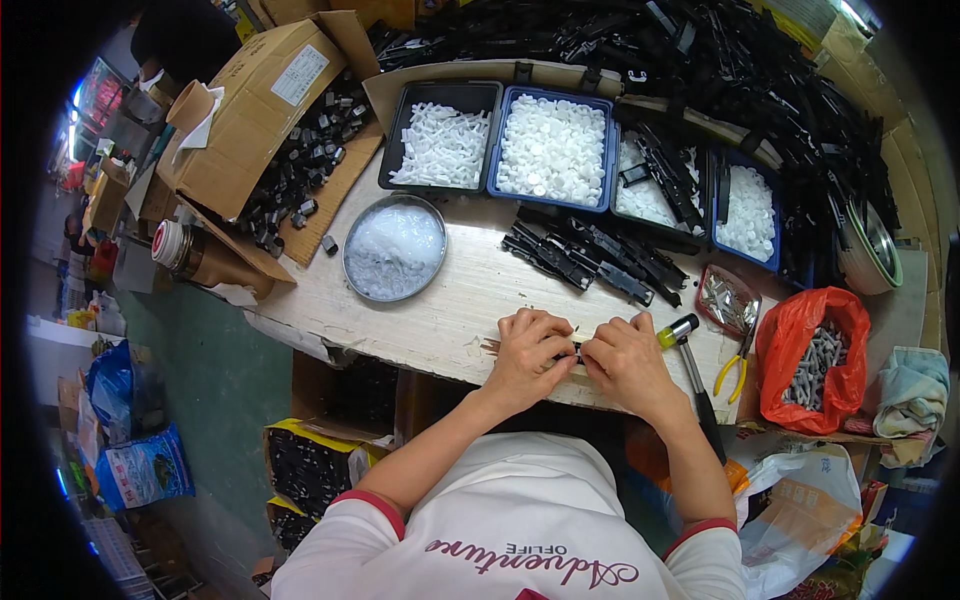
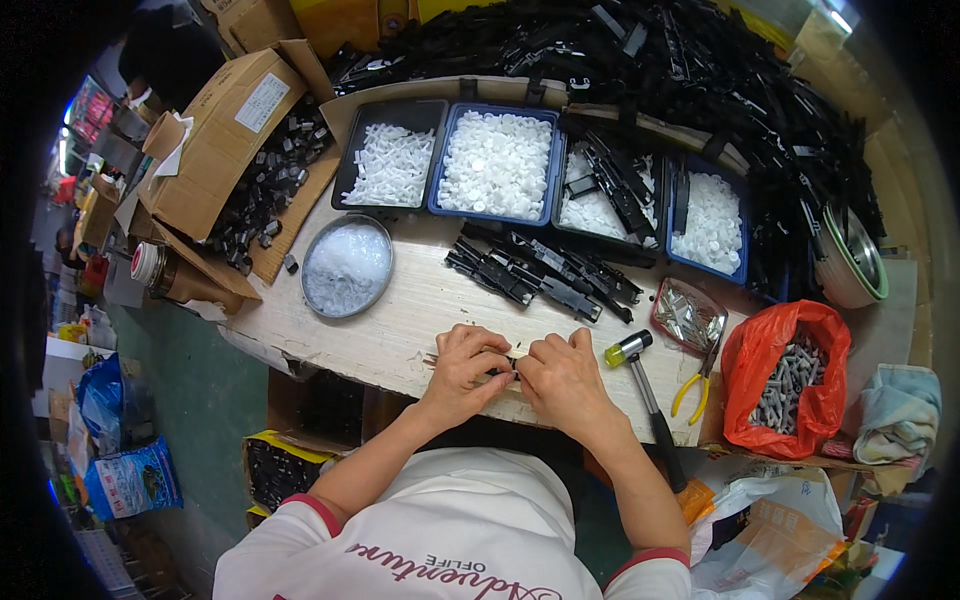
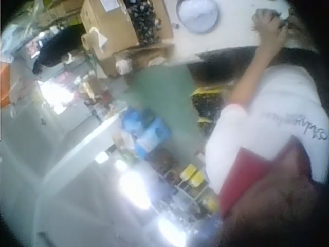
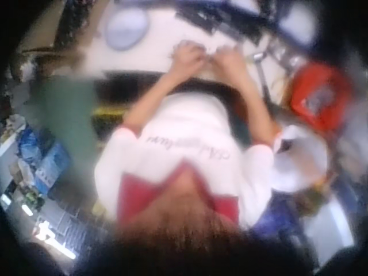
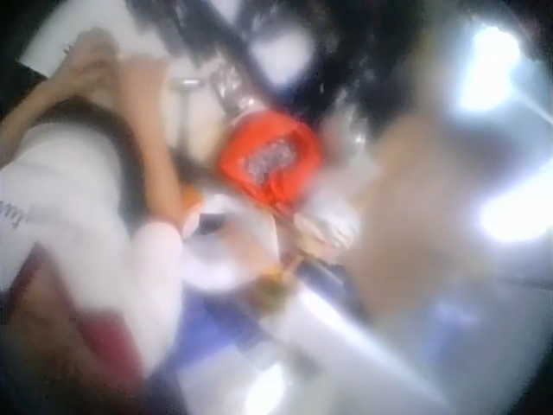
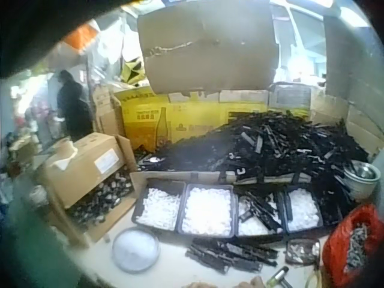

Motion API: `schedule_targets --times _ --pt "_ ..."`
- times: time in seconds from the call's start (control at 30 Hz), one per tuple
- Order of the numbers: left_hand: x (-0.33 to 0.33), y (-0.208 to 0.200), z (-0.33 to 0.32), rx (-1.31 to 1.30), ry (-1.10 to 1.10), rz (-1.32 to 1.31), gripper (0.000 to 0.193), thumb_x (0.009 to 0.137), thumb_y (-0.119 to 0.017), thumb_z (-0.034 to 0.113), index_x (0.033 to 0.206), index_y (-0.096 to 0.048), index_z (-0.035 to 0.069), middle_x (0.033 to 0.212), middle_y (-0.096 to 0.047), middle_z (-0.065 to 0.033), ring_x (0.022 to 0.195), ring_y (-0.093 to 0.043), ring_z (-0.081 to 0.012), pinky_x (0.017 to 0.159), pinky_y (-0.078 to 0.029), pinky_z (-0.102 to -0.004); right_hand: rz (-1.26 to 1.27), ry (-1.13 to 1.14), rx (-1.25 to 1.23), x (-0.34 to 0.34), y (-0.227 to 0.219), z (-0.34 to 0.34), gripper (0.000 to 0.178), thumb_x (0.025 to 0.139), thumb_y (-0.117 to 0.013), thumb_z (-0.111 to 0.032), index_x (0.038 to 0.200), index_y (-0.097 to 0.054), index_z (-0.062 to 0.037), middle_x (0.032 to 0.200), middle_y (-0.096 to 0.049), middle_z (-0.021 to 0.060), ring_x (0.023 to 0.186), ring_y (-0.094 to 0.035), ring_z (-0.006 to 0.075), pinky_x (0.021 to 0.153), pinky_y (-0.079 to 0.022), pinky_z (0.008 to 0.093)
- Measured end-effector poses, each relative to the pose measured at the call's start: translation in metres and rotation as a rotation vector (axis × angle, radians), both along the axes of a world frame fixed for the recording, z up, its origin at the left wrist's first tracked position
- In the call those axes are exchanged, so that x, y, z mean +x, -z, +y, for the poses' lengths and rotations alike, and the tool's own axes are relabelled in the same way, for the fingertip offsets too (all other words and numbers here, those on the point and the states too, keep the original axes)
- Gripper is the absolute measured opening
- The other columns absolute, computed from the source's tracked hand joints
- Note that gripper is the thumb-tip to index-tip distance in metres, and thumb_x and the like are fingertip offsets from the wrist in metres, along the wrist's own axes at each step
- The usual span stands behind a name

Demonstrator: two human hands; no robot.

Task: The person assembles small metal components into a black plastic housing using a wooden jig and a hammer. They repeatedly pick up metal pieces from a red bag, insert them into the housing, and strike them with a hammer to secure them in place. The person then places the completed units into a tray filled with white packing peanuts.

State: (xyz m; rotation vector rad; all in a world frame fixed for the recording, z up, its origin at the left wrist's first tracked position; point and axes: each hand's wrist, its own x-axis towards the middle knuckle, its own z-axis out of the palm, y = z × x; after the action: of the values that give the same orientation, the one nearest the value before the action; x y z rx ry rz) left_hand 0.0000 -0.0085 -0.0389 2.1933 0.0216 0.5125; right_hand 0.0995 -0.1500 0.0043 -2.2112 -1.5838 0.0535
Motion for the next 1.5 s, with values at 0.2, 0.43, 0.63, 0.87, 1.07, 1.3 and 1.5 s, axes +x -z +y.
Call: schedule_targets --times 0.2,0.43,0.63,0.87,1.07,1.3,1.5 --pt "-0.001 0.006 -0.005 0.023 -0.047 -0.068 0.013 0.062 -0.067 0.006 0.072 -0.059 0.008 0.093 -0.057 -0.0026 0.094 -0.047 -0.0213 0.081 -0.027 -0.035 0.015 -0.019 -0.023 0.0 0.001 0.001 0.008 0.064 -0.064 -0.008 0.07 -0.058 -0.0079 0.067 -0.051 0.0025 0.07 -0.05 0.0185 0.068 -0.032 0.0339" --pt "0.0 0.005 -0.005 0.034 -0.028 -0.042 0.012 0.065 -0.065 0.006 0.074 -0.058 0.009 0.094 -0.056 -0.0028 0.093 -0.047 -0.0206 0.08 -0.026 -0.0357 0.127 -0.046 -0.106 0.006 -0.003 0.0 0.011 0.065 -0.064 -0.007 0.075 -0.06 -0.008 0.072 -0.052 0.0025 0.075 -0.05 0.0184 0.068 -0.031 0.0329" --pt "0.003 -0.005 -0.002 0.098 -0.01 0.055 0.014 0.068 -0.067 0.013 0.081 -0.062 0.011 0.092 -0.053 -0.001 0.089 -0.045 -0.0189 0.079 -0.026 -0.0346 0.117 0.303 0.222 0.026 -0.012 -0.041 0.01 0.071 -0.062 -0.004 0.081 -0.062 -0.0051 0.077 -0.056 0.0052 0.075 -0.052 0.0195 0.07 -0.036 0.0307" --pt "0.007 -0.005 0.002 0.185 0.076 0.052 0.014 0.067 -0.069 0.017 0.08 -0.065 0.014 0.089 -0.051 -0.0005 0.086 -0.044 -0.0191 0.077 -0.026 -0.0361 -0.303 1.088 0.358 0.088 -0.025 -0.211 0.014 0.081 -0.055 -0.011 0.087 -0.061 0.0001 0.082 -0.059 0.012 0.077 -0.057 0.0279 0.072 -0.044 0.0332" --pt "0.008 -0.006 0.005 0.213 0.135 0.116 0.013 0.068 -0.068 0.017 0.081 -0.065 0.014 0.094 -0.049 -0.0011 0.09 -0.042 -0.0196 0.077 -0.026 -0.0365 -0.222 1.226 -0.268 0.115 -0.006 -0.266 0.03 0.083 -0.054 -0.021 0.108 -0.056 -0.006 0.111 -0.053 0.0126 0.099 -0.052 0.0313 0.083 -0.041 0.0381" --pt "0.011 -0.007 0.026 0.124 0.133 0.043 0.016 0.071 -0.066 0.019 0.086 -0.065 0.011 0.096 -0.054 -0.0059 0.092 -0.047 -0.0225 0.078 -0.032 -0.0382 -0.212 1.119 -0.133 0.137 0.018 -0.278 0.027 0.082 -0.053 -0.015 0.106 -0.056 -0.0029 0.104 -0.056 0.0169 0.097 -0.053 0.0334 0.084 -0.04 0.0378" --pt "0.097 -0.032 0.15 0.356 -0.54 -0.101 0.01 0.072 -0.063 0.013 0.078 -0.064 0.005 0.079 -0.057 -0.013 0.076 -0.054 -0.0298 0.069 -0.043 -0.0381 -0.076 1.13 0.074 0.124 0.011 -0.279 0.023 0.079 -0.055 -0.008 0.1 -0.057 0.0007 0.094 -0.059 0.0171 0.089 -0.055 0.0317 0.079 -0.041 0.0361"
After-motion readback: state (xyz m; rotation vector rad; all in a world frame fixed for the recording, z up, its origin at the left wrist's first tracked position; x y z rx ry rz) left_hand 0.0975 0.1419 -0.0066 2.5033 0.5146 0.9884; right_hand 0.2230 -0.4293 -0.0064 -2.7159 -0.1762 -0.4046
